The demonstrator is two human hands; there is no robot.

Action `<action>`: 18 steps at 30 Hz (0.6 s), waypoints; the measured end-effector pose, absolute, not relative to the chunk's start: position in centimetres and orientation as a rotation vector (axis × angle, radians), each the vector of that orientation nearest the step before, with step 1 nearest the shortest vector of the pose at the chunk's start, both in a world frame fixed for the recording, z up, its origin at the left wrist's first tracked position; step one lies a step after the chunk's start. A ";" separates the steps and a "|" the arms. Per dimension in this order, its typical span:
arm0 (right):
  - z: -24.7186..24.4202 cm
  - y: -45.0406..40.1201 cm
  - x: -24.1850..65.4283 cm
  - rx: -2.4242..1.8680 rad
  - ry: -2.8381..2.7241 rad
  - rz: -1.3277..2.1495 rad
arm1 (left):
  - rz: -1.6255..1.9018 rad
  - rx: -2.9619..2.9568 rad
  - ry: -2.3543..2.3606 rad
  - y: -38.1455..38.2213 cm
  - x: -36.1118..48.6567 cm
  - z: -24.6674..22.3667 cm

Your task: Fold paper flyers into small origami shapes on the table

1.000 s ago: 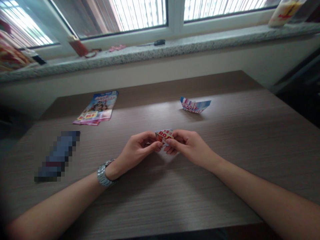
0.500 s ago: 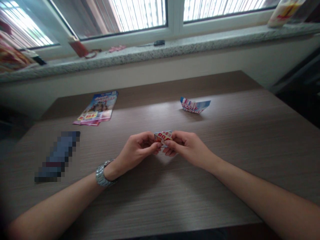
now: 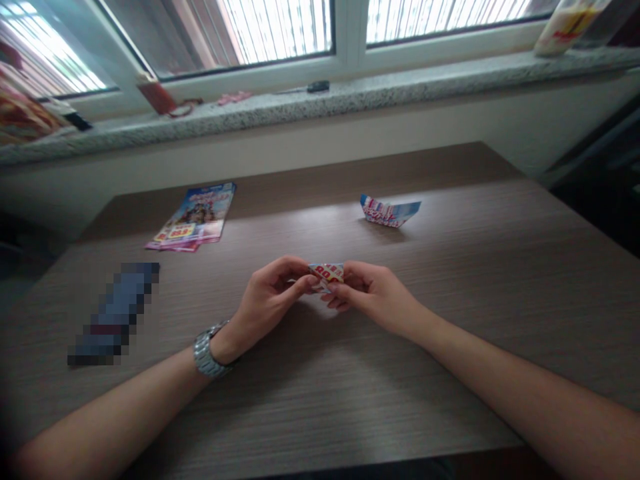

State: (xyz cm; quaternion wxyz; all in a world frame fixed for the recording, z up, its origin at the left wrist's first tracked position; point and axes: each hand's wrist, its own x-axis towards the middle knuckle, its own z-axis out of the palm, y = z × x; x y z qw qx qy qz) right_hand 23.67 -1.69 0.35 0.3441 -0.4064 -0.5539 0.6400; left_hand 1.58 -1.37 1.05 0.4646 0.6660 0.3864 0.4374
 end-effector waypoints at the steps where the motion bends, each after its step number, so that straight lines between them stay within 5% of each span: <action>1: 0.4 -1.7 23.6 -1.053 -1.439 1.667 | 1.090 1.631 0.948 -1.4 1.6 1.1; 18: 1.0 -2.1 24.0 -1.072 -1.781 1.356 | 1.080 1.770 0.979 -1.6 1.4 1.2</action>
